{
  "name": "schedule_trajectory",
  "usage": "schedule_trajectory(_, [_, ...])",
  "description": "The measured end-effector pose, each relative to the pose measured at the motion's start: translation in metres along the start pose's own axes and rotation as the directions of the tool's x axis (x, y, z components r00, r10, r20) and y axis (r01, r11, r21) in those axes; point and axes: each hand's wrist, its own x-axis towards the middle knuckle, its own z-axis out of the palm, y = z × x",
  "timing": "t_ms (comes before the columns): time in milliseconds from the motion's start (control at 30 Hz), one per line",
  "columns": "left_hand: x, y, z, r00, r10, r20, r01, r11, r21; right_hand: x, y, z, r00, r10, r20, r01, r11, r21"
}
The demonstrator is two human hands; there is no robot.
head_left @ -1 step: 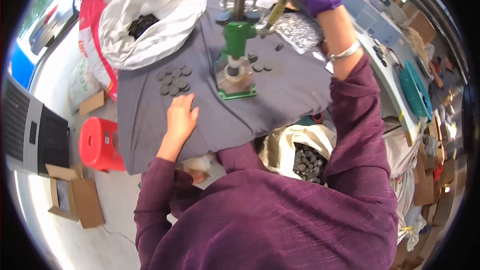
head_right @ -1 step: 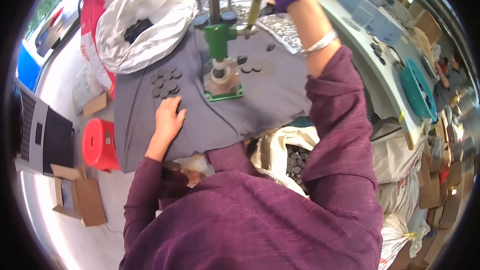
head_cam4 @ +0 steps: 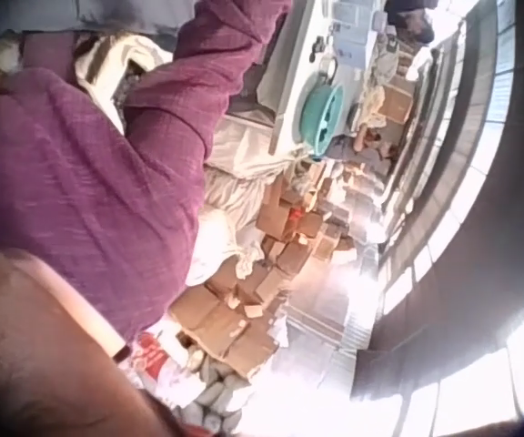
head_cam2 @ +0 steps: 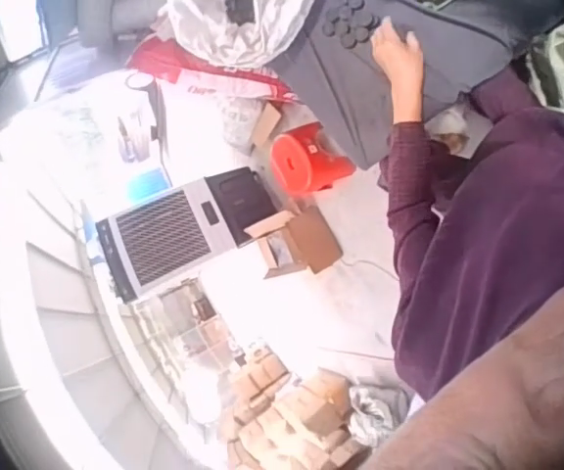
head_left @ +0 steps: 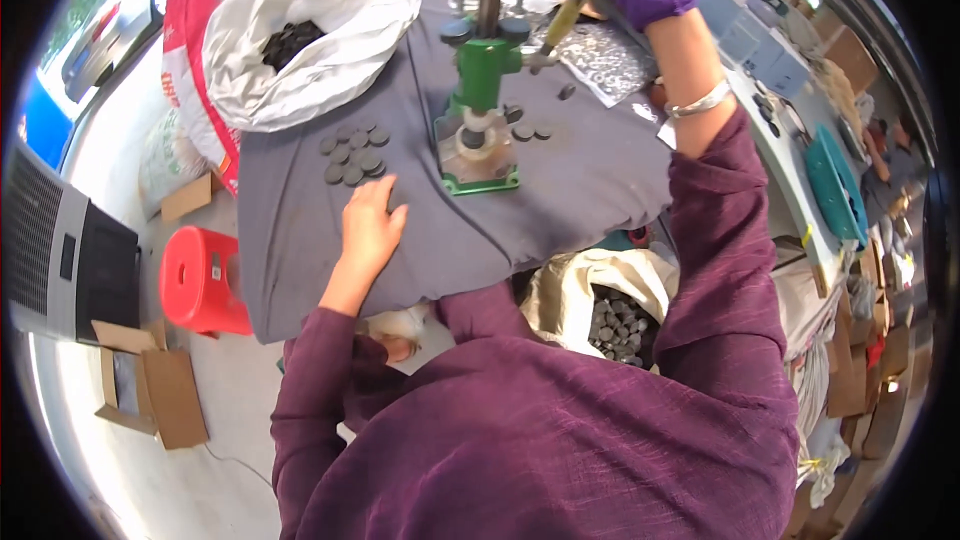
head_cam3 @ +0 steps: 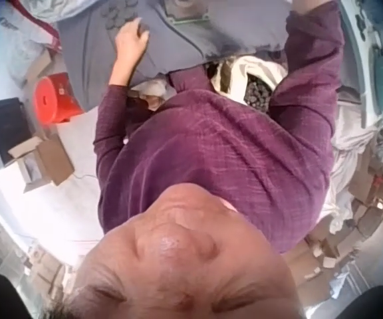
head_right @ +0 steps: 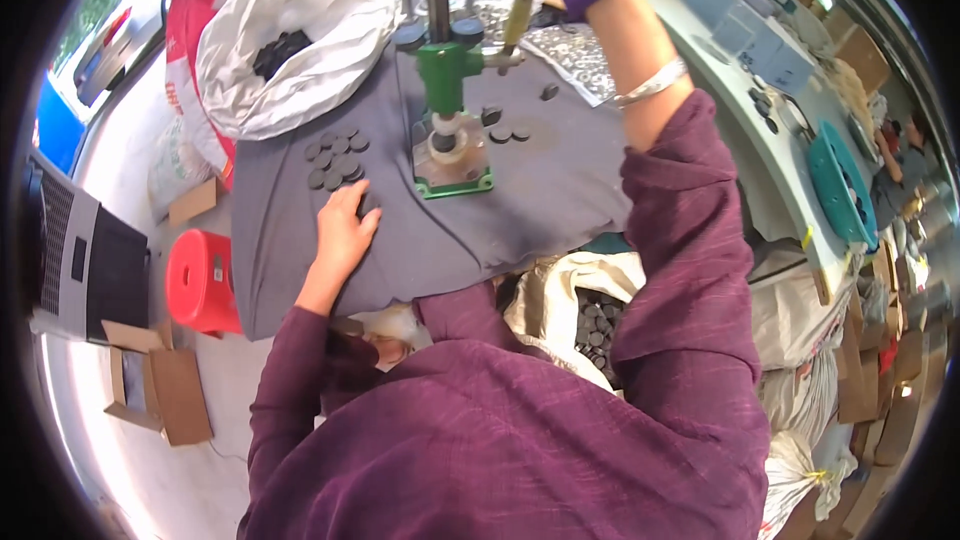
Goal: The person assembles small circular plastic or rubber parts using a manual press machine.
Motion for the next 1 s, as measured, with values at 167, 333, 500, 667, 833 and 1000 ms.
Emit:
schedule_trajectory(167, [0.046, 0.042, 0.023, 0.966, -0.255, 0.029, 0.248, 0.896, -0.369, -0.001, 0.004, 0.002, 0.999, 0.036, -0.027, -0.037, 0.999, -0.011])
schedule_trajectory(333, [0.071, 0.038, 0.050, 0.963, -0.263, 0.058, 0.265, 0.884, -0.386, -0.010, -0.003, 0.011, 1.000, -0.009, 0.000, 0.009, 0.998, -0.060])
schedule_trajectory(500, [0.084, 0.056, 0.061, 0.975, -0.215, 0.056, 0.219, 0.884, -0.413, -0.003, 0.019, -0.015, 0.932, -0.125, 0.340, -0.004, 0.935, 0.355])
schedule_trajectory(667, [0.087, 0.060, 0.071, 0.954, -0.297, 0.035, 0.285, 0.869, -0.405, -0.015, 0.025, -0.020, 0.784, -0.542, 0.301, 0.620, 0.689, -0.375])
schedule_trajectory(833, [0.087, 0.059, 0.074, 0.940, -0.339, 0.024, 0.319, 0.854, -0.411, -0.045, 0.003, 0.002, 0.997, -0.080, -0.021, 0.078, 0.993, -0.090])
schedule_trajectory(1000, [0.090, 0.061, 0.071, 0.965, -0.264, 0.010, 0.257, 0.929, -0.267, -0.049, 0.001, 0.001, 0.997, -0.080, 0.020, 0.081, 0.994, -0.074])
